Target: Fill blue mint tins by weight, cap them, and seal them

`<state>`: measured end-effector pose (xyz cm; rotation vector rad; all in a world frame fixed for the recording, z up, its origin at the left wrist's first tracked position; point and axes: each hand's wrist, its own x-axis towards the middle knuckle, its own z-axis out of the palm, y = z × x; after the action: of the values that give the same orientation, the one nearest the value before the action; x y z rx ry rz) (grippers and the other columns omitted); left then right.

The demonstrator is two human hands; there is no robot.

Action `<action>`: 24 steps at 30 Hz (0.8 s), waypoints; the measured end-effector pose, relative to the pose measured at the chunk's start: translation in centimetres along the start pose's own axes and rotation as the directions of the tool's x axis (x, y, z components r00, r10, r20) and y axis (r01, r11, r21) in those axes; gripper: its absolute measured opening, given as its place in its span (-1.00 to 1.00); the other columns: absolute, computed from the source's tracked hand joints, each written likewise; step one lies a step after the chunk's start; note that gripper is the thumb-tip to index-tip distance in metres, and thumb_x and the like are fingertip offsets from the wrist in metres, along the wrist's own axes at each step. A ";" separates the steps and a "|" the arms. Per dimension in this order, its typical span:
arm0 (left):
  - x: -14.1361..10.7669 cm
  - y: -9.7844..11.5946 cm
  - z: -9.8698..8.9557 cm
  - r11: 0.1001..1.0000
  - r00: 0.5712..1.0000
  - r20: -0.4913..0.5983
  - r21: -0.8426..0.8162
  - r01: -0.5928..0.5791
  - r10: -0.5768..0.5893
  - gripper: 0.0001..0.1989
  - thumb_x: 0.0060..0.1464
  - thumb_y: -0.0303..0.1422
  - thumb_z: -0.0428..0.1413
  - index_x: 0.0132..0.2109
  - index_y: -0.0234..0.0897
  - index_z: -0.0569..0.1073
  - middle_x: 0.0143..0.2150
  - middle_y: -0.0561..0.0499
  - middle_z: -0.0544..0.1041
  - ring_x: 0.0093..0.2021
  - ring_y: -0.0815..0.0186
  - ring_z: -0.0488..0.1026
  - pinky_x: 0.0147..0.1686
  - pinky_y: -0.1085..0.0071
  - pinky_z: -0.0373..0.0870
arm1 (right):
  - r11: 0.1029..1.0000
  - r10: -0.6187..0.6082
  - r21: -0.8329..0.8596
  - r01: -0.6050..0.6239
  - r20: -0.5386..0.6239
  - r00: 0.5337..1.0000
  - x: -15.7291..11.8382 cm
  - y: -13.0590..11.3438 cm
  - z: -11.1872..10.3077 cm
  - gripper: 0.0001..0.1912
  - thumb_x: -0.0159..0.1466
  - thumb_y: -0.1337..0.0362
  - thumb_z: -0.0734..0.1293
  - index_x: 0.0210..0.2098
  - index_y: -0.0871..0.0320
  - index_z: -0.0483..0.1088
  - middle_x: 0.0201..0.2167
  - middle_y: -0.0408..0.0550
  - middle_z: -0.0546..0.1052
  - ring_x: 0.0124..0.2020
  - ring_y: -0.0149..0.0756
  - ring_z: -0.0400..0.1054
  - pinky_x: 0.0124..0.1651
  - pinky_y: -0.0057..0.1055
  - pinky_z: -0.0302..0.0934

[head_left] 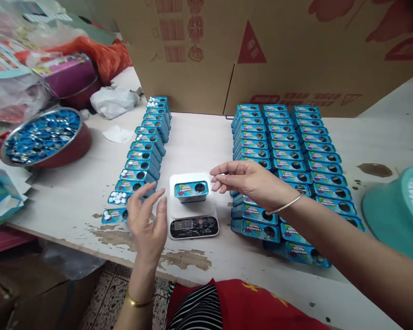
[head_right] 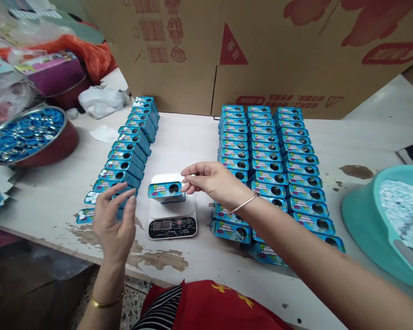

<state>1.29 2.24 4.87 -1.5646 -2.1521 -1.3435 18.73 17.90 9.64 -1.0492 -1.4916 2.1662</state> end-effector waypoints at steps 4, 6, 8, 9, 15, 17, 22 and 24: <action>-2.1 -1.9 -1.7 0.999 1.000 0.015 0.028 0.016 -0.016 -0.84 0.12 -0.48 0.10 -0.14 -0.25 0.49 -0.09 -0.09 0.46 -0.05 0.26 0.41 0.02 0.22 0.33 | 0.976 -0.045 -0.211 0.051 0.035 0.998 -0.5 -0.3 0.6 -0.92 0.22 0.37 0.30 -0.40 0.24 0.41 -0.64 -0.15 0.44 -0.62 -0.49 0.27 -0.52 -0.52 0.20; -3.4 -2.7 -2.0 0.999 0.999 0.046 0.034 0.015 -0.017 -0.85 0.12 -0.49 0.10 -0.15 -0.27 0.49 -0.13 -0.09 0.47 -0.09 0.27 0.42 -0.02 0.25 0.35 | 0.942 -0.078 -0.326 0.079 0.017 0.997 -0.5 -0.4 1.2 -0.90 0.22 0.37 0.30 -0.43 0.23 0.41 -0.68 -0.20 0.39 -0.66 -0.51 0.21 -0.57 -0.53 0.13; -4.4 -3.1 -2.2 0.999 0.998 0.057 0.036 0.032 -0.034 -0.86 0.12 -0.50 0.10 -0.16 -0.28 0.49 -0.16 -0.08 0.47 -0.12 0.29 0.43 -0.06 0.28 0.37 | 0.892 -0.123 -0.438 0.110 -0.002 0.992 -0.4 -0.3 1.9 -0.89 0.22 0.38 0.30 -0.45 0.22 0.41 -0.69 -0.22 0.37 -0.66 -0.52 0.19 -0.56 -0.53 0.10; -4.7 -3.2 -2.2 0.998 0.997 0.058 0.036 0.043 -0.045 -0.86 0.13 -0.50 0.09 -0.16 -0.28 0.49 -0.17 -0.07 0.47 -0.13 0.29 0.43 -0.07 0.29 0.37 | 0.865 -0.147 -0.486 0.128 -0.001 0.989 -0.2 -0.3 2.2 -0.88 0.22 0.38 0.30 -0.45 0.22 0.42 -0.69 -0.22 0.37 -0.65 -0.51 0.19 -0.55 -0.52 0.09; -4.9 -3.3 -2.4 0.999 0.997 0.063 0.016 0.043 -0.044 -0.86 0.14 -0.49 0.08 -0.16 -0.28 0.49 -0.20 -0.06 0.48 -0.16 0.31 0.44 -0.11 0.31 0.39 | 0.670 -0.315 -0.685 0.285 0.086 0.945 1.2 0.6 3.9 -0.91 0.21 0.42 0.32 -0.43 0.23 0.45 -0.52 -0.13 0.45 -0.54 -0.47 0.28 -0.43 -0.47 0.15; -4.8 -3.3 -2.5 0.999 0.997 0.068 0.013 0.034 -0.035 -0.87 0.14 -0.49 0.08 -0.16 -0.28 0.49 -0.20 -0.06 0.49 -0.16 0.31 0.45 -0.11 0.32 0.39 | 0.581 -0.399 -0.737 0.345 0.111 0.910 1.4 0.6 4.2 -0.95 0.20 0.43 0.33 -0.36 0.23 0.47 -0.39 -0.07 0.48 -0.49 -0.46 0.28 -0.39 -0.45 0.16; -4.9 -3.6 -2.6 1.000 0.998 0.059 0.003 0.031 -0.031 -0.86 0.15 -0.48 0.08 -0.16 -0.28 0.49 -0.20 -0.06 0.48 -0.17 0.31 0.45 -0.12 0.32 0.39 | 0.499 -0.579 -0.748 0.438 0.089 0.811 -0.7 -0.6 1.7 -0.86 0.28 0.33 0.28 -0.23 0.20 0.47 -0.23 0.00 0.48 -0.44 -0.43 0.30 -0.34 -0.40 0.21; -5.1 -3.8 -2.6 0.999 0.997 0.064 0.000 0.033 -0.033 -0.87 0.14 -0.48 0.08 -0.16 -0.28 0.49 -0.21 -0.06 0.48 -0.17 0.30 0.45 -0.12 0.32 0.39 | 0.503 -0.627 -0.774 0.386 -0.020 0.778 -3.0 -1.1 -1.0 -0.84 0.28 0.25 0.28 -0.23 0.16 0.48 -0.27 -0.02 0.49 -0.44 -0.40 0.32 -0.35 -0.38 0.22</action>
<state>-0.46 -3.32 1.25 -1.6003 -2.2241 -1.3212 21.33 17.14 11.66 -0.8918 -2.2234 0.8963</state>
